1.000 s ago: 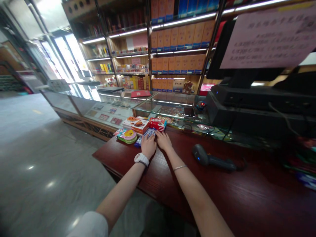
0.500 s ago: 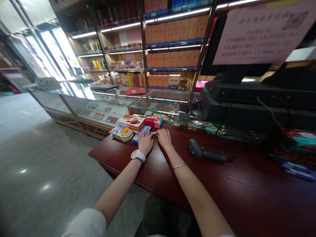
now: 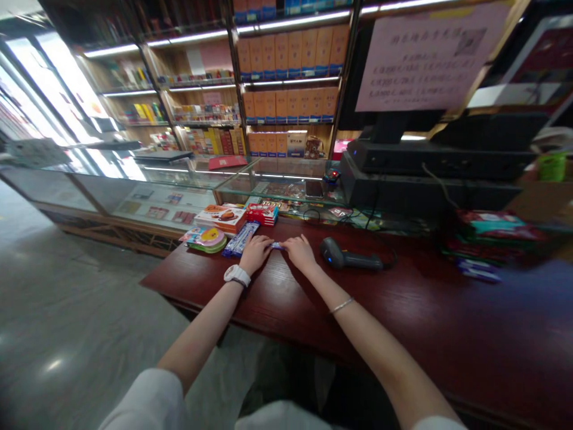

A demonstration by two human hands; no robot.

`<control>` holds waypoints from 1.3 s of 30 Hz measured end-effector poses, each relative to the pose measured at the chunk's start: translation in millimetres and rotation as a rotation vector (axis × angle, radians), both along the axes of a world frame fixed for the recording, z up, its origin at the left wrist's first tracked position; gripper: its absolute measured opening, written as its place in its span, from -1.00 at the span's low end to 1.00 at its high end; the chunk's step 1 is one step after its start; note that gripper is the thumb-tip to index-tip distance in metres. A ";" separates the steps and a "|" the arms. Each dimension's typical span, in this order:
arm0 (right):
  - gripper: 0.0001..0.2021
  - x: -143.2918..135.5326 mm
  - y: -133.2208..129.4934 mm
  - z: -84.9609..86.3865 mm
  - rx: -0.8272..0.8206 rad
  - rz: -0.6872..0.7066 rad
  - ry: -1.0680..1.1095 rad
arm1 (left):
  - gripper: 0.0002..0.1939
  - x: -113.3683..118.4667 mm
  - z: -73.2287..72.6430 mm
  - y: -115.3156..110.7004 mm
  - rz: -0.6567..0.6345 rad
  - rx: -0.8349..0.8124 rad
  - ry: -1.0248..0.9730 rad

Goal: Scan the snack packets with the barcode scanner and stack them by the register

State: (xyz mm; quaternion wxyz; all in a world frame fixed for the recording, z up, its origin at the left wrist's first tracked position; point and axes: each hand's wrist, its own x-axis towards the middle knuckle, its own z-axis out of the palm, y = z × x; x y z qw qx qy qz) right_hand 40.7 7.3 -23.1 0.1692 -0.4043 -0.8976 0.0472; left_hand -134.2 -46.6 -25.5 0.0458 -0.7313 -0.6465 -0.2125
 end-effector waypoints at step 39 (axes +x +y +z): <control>-0.71 174.2 11.4 35.4 0.677 -0.341 0.495 | -0.62 151.0 29.4 59.9 -0.349 0.489 -0.081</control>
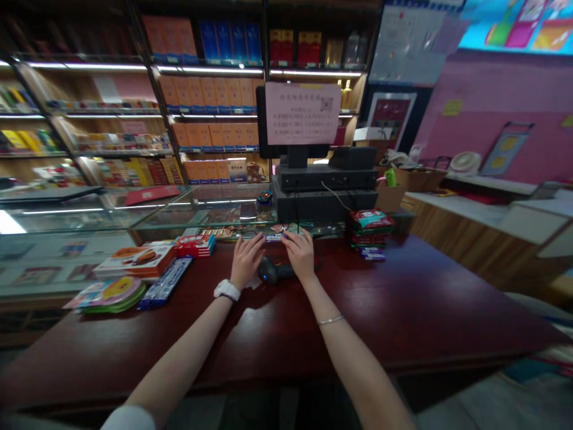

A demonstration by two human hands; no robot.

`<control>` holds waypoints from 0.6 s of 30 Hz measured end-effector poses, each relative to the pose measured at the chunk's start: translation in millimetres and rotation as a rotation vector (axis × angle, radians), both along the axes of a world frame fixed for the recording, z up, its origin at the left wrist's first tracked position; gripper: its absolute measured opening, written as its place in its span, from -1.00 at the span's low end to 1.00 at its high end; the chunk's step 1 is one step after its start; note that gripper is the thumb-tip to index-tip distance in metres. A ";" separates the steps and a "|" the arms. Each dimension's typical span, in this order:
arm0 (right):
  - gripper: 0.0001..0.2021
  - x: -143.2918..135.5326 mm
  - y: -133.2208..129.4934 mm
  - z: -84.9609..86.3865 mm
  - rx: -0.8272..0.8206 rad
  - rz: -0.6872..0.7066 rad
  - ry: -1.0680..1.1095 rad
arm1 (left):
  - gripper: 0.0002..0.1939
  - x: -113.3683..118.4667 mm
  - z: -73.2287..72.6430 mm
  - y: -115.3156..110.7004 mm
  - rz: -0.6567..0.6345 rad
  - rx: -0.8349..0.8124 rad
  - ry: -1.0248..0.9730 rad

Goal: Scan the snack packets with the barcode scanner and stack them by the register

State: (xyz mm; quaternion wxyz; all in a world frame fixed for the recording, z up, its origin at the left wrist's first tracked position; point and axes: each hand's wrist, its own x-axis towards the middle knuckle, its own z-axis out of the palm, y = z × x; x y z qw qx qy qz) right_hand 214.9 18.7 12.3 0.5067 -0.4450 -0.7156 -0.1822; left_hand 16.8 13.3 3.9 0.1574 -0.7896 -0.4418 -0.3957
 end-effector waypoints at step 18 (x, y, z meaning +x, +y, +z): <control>-0.78 -6.7 3.5 -6.6 -0.048 0.232 0.174 | -0.86 -4.8 -2.3 -0.3 -0.103 0.122 -0.264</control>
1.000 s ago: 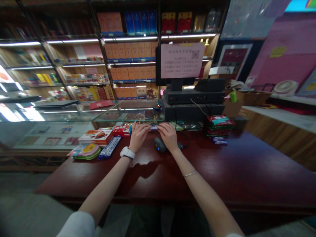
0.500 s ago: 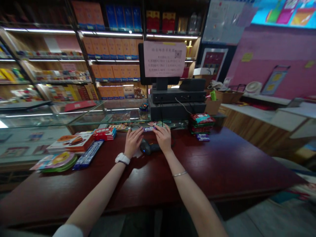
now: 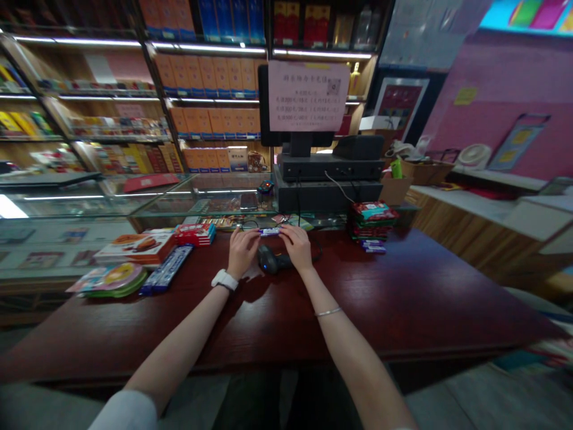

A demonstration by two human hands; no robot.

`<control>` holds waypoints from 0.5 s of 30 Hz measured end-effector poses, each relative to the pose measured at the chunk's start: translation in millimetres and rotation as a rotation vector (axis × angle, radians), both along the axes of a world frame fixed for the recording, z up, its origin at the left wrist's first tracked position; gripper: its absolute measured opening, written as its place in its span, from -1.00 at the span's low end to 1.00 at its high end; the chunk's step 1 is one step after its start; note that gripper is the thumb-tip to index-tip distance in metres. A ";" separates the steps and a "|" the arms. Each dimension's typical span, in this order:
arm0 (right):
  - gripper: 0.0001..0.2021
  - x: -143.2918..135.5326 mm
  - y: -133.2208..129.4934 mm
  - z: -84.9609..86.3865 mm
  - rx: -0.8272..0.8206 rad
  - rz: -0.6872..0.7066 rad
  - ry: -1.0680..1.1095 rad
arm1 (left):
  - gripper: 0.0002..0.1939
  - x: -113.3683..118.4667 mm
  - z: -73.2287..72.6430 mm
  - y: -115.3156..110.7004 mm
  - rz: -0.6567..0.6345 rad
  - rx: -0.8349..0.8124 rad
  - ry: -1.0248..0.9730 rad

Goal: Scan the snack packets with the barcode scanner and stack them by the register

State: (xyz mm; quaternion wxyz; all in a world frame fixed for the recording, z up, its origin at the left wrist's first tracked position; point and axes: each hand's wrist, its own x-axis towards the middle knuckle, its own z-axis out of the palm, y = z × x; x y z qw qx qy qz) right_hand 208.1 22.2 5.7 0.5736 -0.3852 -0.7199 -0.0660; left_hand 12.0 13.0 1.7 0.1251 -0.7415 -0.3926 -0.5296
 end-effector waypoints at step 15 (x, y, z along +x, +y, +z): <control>-0.82 -2.5 0.4 -9.9 0.005 -0.048 -0.009 | -0.84 5.5 -2.2 -0.7 -0.056 -0.109 -0.066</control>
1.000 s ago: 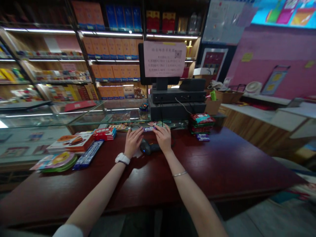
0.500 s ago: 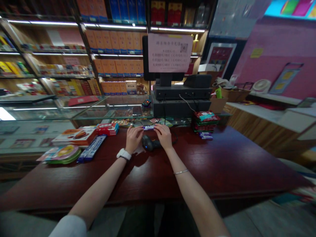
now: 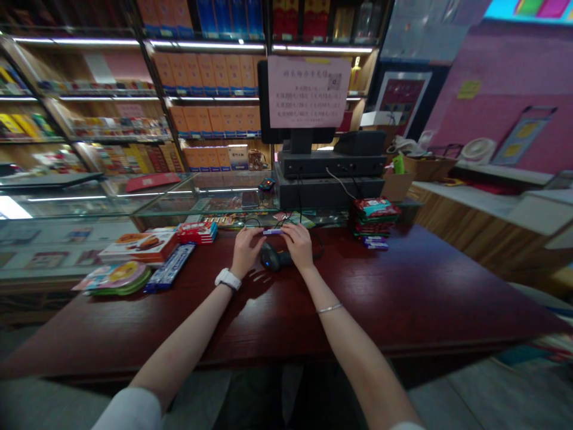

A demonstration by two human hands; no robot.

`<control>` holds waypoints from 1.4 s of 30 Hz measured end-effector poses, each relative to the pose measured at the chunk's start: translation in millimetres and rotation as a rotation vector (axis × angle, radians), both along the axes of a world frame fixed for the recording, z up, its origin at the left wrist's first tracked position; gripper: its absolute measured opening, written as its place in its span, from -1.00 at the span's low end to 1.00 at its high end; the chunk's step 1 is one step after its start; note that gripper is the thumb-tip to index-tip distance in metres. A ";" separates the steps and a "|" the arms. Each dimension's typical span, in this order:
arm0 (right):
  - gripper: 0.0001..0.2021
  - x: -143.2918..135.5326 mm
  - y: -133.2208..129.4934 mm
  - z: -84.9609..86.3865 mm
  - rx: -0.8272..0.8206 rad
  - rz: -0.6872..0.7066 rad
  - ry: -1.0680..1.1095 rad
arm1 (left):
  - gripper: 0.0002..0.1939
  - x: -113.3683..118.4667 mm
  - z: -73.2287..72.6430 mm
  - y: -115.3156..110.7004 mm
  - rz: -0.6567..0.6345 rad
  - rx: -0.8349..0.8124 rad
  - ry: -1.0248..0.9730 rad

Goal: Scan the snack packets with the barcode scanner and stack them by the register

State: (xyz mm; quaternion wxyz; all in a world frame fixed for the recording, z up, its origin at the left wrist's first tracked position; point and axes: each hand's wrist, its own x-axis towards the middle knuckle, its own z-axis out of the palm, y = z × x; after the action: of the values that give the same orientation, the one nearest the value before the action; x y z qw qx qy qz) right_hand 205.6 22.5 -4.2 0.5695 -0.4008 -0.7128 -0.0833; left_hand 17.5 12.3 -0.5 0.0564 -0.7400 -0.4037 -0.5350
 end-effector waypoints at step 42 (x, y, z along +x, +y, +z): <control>-0.44 39.2 -6.7 -22.5 -0.536 0.339 -0.508 | -0.88 -34.8 -7.4 18.7 0.194 0.079 0.056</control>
State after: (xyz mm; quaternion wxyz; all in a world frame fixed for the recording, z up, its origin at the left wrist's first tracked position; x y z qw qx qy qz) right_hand 244.8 15.8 -26.7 0.2563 -0.3787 -0.8832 0.1042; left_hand -17.3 31.0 -7.9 0.1482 -0.7095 -0.4503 -0.5215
